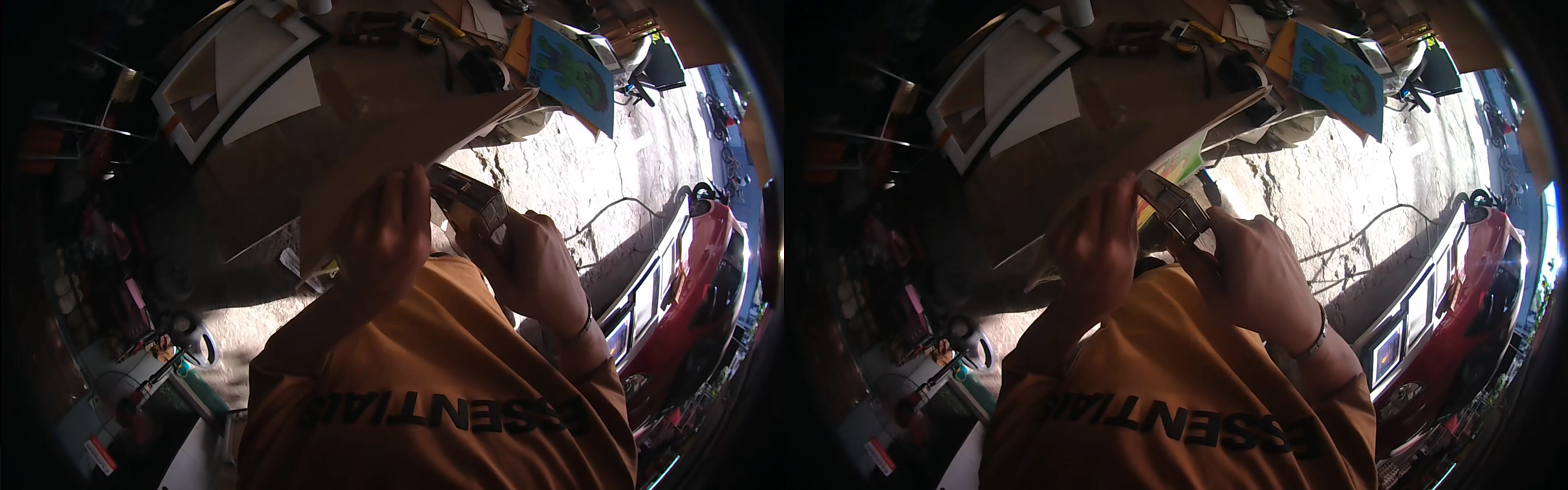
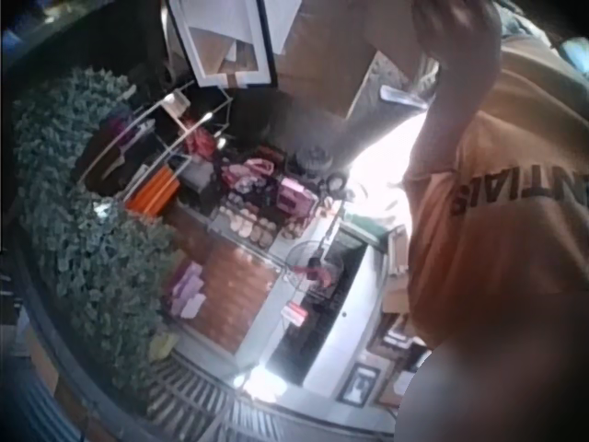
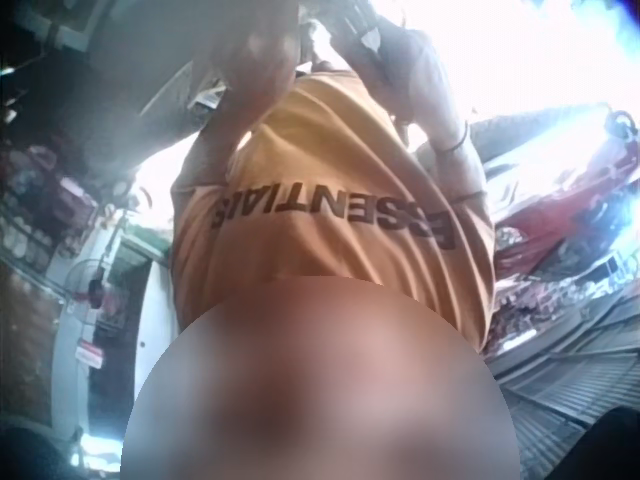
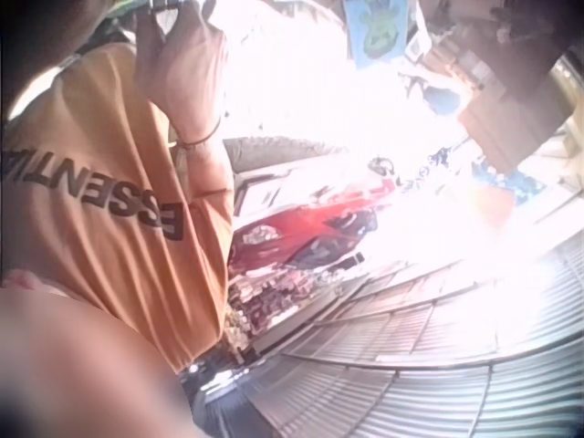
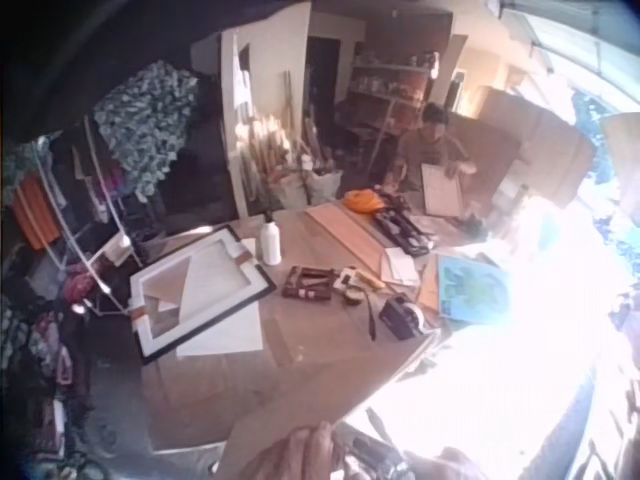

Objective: The person staples a printed poster onto a rectangular board using a handheld stapler. They position the poster, then repeatedly staple along the edges, rotating the board to access each side.

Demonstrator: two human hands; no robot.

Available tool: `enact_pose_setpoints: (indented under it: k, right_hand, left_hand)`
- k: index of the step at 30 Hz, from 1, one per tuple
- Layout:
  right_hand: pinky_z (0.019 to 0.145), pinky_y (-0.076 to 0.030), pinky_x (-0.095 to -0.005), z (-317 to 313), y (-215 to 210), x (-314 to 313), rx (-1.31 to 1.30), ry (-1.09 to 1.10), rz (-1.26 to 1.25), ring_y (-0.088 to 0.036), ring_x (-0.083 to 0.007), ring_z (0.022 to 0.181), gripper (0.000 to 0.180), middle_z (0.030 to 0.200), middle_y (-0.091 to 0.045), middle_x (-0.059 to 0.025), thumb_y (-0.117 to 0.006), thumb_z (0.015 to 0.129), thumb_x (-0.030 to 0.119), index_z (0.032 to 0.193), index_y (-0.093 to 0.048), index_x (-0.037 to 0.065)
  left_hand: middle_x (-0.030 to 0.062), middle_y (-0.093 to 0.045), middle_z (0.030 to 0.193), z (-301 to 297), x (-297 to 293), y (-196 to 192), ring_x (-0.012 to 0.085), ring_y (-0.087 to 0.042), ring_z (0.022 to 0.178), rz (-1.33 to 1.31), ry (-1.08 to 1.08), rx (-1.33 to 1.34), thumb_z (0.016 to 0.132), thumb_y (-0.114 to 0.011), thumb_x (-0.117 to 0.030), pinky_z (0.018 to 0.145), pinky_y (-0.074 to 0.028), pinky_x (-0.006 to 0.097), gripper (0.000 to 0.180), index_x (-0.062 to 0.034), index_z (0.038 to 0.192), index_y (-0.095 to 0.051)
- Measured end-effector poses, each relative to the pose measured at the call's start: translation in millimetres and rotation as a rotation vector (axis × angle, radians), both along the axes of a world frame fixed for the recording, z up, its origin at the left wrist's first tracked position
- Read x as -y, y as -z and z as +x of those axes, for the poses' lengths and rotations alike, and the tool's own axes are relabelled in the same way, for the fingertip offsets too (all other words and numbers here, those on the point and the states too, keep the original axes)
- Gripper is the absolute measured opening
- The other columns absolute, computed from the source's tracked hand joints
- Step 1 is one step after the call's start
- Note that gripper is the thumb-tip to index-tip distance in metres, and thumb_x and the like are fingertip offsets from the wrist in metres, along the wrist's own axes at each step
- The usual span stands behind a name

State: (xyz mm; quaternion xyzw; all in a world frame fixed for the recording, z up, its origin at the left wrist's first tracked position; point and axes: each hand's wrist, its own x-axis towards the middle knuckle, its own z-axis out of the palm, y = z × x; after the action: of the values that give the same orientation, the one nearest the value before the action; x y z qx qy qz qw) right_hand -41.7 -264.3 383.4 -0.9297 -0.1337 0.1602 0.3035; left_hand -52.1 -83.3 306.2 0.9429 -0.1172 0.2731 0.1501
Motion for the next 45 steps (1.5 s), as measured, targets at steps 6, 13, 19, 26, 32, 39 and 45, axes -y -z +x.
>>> enact_pose_setpoints:
  k: [6,13,19,26,32,39,45]
  right_hand:
    - [0.058,-0.047,-0.0501,0.4,-0.2,-3.4,0.039,-0.005,-0.034,-0.06,-0.0435,0.056,0.033,0.054,-0.055,-0.0202,-0.07,0.09,0.028,0.078,-0.059,-0.001]
    - [0.058,-0.049,-0.0479,1.8,-1.1,-0.8,0.036,-0.01,-0.067,-0.061,-0.0427,0.055,0.032,0.054,-0.056,-0.0203,-0.07,0.089,0.027,0.079,-0.062,-0.003]
    - [0.054,-0.05,-0.0435,4.3,9.7,-7.5,0.109,0.023,0.022,-0.063,-0.0406,0.053,0.031,0.053,-0.057,-0.0206,-0.073,0.088,0.025,0.075,-0.066,-0.002]
    - [0.055,-0.052,-0.035,1.9,35.0,17.2,0.038,0.255,0.402,-0.061,-0.0134,0.049,0.034,0.054,-0.064,-0.0089,-0.072,0.092,0.026,0.077,-0.07,-0.004]
    - [0.049,-0.039,-0.0276,39.3,135.8,79.4,0.005,0.425,0.48,-0.045,-0.0058,0.052,0.042,0.069,-0.06,-0.0037,-0.062,0.1,0.034,0.088,-0.062,-0.006]
    - [0.1,-0.045,-0.0506,142.2,342.1,89.5,-0.171,0.491,0.042,-0.06,-0.0443,0.116,0.071,0.12,-0.065,-0.027,-0.063,0.09,0.055,0.129,-0.05,-0.003]
    - [0.106,-0.036,-0.0549,221.1,403.3,35.4,0.199,0.341,-0.195,-0.051,-0.0426,0.124,0.065,0.127,-0.056,-0.0265,-0.064,0.09,0.048,0.129,-0.05,-0.002]
  left_hand:
    - [0.009,-0.061,0.087,5.0,0.6,0.1,0.0221,-0.065,0.069,-0.006,0.015,0.002,0.091,-0.064,-0.008,0.061,-0.055,0.032,0.014,-0.0022,0.104,-0.065]
    - [0.0087,-0.06,0.087,5.2,3.4,1.7,0.0203,-0.065,0.068,0.021,-0.004,0.003,0.09,-0.062,-0.006,0.059,-0.054,0.031,0.012,-0.0021,0.102,-0.064]
    - [0.0089,-0.06,0.087,4.7,5.6,3.1,0.02,-0.065,0.068,-0.005,-0.003,0.006,0.089,-0.063,-0.006,0.059,-0.055,0.031,0.015,-0.0027,0.104,-0.064]
    - [0.0103,-0.064,0.089,17.1,-0.3,2.5,0.0262,-0.068,0.073,-0.049,-0.059,-0.105,0.092,-0.065,-0.011,0.061,-0.055,0.036,0.011,-0.0076,0.101,-0.061]
    - [0.0124,-0.071,0.09,49.5,-23.6,-16.5,0.0334,-0.071,0.079,-0.184,-0.103,-0.182,0.095,-0.068,-0.014,0.064,-0.055,0.044,0.011,-0.0073,0.103,-0.064]
    - [0.0109,-0.07,0.081,94.2,-97.0,-34.1,0.0197,-0.07,0.072,-0.207,-0.258,-0.191,0.098,-0.068,-0.019,0.059,-0.049,0.031,0.017,-0.0026,0.101,-0.068]
    - [-0.0023,-0.067,0.087,45.7,-200.6,-39.2,0.0052,-0.057,0.071,-0.718,-0.537,0.017,0.102,-0.066,-0.024,0.059,-0.042,0.021,0.024,-0.0006,0.101,-0.069]
